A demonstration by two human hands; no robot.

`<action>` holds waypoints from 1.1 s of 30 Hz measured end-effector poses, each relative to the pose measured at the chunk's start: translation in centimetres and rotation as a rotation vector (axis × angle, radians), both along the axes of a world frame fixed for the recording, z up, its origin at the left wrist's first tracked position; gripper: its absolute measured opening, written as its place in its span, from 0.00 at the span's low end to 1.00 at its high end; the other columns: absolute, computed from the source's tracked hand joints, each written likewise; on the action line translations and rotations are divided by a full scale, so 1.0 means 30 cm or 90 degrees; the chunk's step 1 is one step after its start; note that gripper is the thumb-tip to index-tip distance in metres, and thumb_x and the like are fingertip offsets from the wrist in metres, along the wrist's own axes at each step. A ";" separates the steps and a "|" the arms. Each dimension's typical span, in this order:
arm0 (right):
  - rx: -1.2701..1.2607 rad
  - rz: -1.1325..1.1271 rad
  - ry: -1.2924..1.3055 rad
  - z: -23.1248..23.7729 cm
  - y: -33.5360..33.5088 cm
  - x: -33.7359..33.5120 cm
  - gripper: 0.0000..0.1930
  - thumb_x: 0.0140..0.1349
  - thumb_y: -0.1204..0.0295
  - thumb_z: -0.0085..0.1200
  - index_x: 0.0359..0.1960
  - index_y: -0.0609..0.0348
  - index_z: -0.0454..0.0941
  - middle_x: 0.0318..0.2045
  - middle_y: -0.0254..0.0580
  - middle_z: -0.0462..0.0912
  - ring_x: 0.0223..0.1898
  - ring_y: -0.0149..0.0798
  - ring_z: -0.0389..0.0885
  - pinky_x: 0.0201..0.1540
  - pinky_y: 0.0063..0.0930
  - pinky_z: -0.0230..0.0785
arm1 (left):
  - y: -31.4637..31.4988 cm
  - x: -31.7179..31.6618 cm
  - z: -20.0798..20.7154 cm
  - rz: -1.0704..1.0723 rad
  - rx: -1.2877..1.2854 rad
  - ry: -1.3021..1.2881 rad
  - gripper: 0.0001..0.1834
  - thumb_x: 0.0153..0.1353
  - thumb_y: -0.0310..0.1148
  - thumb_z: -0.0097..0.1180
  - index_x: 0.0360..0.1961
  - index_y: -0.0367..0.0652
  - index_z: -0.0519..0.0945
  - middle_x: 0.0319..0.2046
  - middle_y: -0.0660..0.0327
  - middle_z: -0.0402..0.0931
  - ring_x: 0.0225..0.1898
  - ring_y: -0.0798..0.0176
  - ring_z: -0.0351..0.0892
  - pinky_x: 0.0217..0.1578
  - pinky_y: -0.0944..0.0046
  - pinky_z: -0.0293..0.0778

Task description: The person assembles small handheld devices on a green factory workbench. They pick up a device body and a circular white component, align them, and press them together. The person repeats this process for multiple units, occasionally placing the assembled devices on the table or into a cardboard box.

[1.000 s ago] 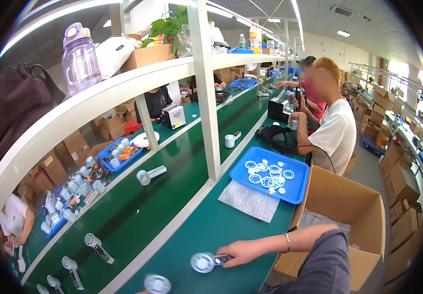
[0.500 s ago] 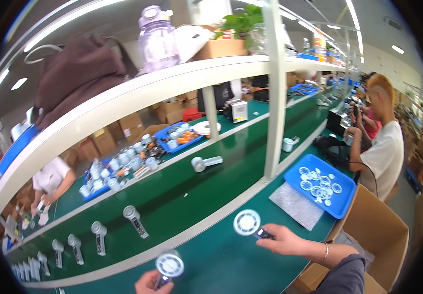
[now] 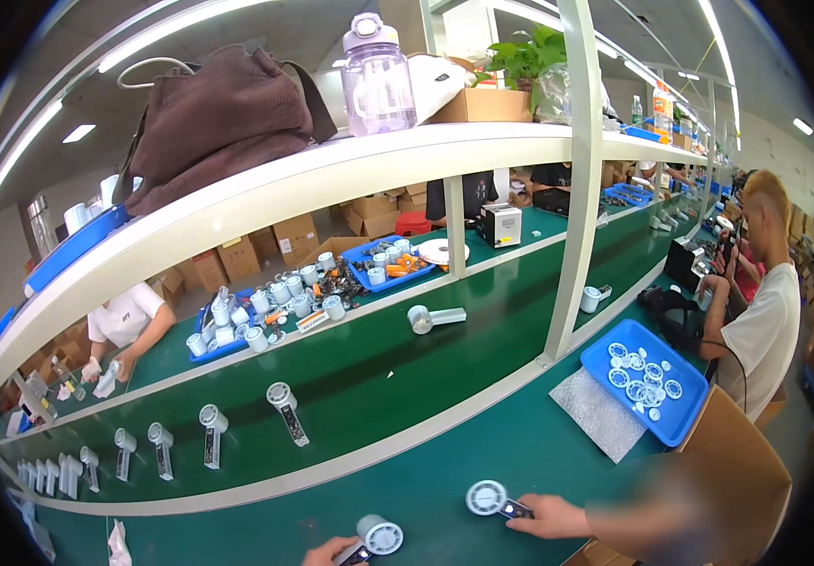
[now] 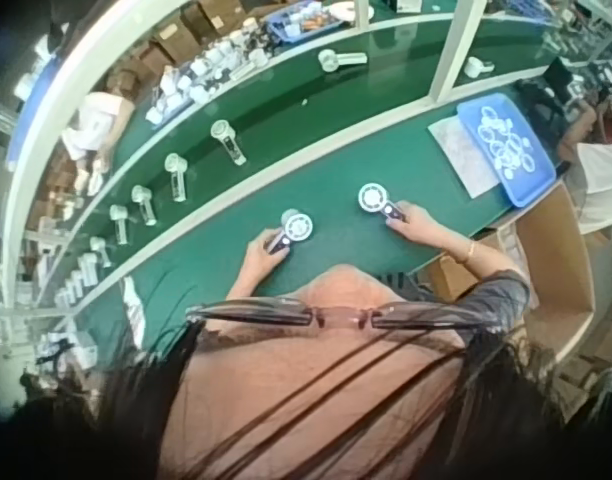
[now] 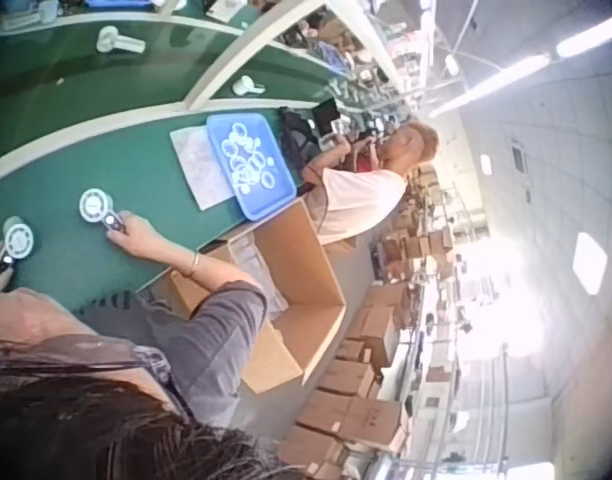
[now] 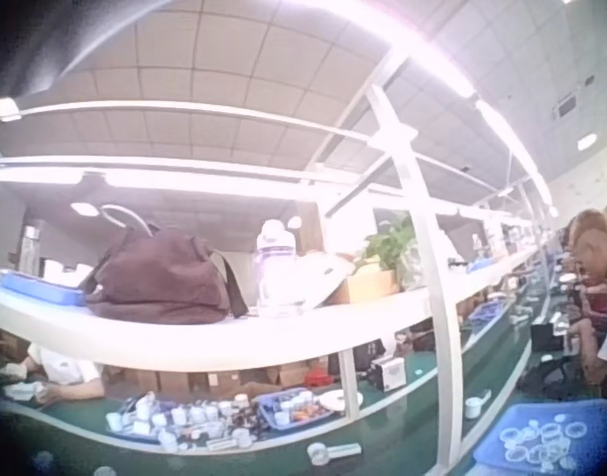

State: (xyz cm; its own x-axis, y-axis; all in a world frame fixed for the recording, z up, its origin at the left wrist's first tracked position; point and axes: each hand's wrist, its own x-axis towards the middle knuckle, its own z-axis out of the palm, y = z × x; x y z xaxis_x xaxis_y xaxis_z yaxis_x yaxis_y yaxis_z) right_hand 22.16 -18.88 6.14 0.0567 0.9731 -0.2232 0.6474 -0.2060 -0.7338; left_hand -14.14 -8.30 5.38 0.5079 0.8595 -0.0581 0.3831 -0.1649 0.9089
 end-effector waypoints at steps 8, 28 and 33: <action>1.052 0.004 0.425 0.364 0.000 -0.089 0.17 0.57 0.63 0.55 0.40 0.62 0.67 0.27 0.42 0.73 0.24 0.36 0.75 0.24 0.27 0.67 | 0.041 0.143 0.175 0.425 0.384 -0.685 0.17 0.53 0.29 0.55 0.38 0.34 0.63 0.27 0.50 0.71 0.20 0.67 0.68 0.19 0.74 0.65; 0.756 -0.035 0.137 0.294 0.138 -0.082 0.18 0.53 0.72 0.53 0.44 0.68 0.67 0.28 0.43 0.75 0.26 0.36 0.74 0.27 0.26 0.68 | 0.082 0.275 0.175 0.222 0.483 -0.527 0.32 0.44 0.13 0.48 0.53 0.35 0.56 0.37 0.49 0.71 0.28 0.63 0.72 0.27 0.68 0.73; 0.530 -0.091 0.189 0.244 0.164 -0.123 0.15 0.54 0.73 0.56 0.43 0.65 0.72 0.30 0.40 0.77 0.31 0.33 0.76 0.35 0.26 0.68 | 0.071 0.232 0.120 0.240 0.231 -0.451 0.27 0.45 0.13 0.53 0.48 0.37 0.61 0.39 0.52 0.71 0.33 0.65 0.75 0.31 0.69 0.73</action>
State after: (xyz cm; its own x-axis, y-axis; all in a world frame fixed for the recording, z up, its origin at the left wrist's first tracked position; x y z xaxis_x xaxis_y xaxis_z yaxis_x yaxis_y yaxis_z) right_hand 18.48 -13.95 13.46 0.2426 0.8144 0.5272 0.4156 0.4038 -0.8150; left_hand -7.19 -6.18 8.98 -0.0009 0.8815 0.4722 -0.1634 -0.4660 0.8696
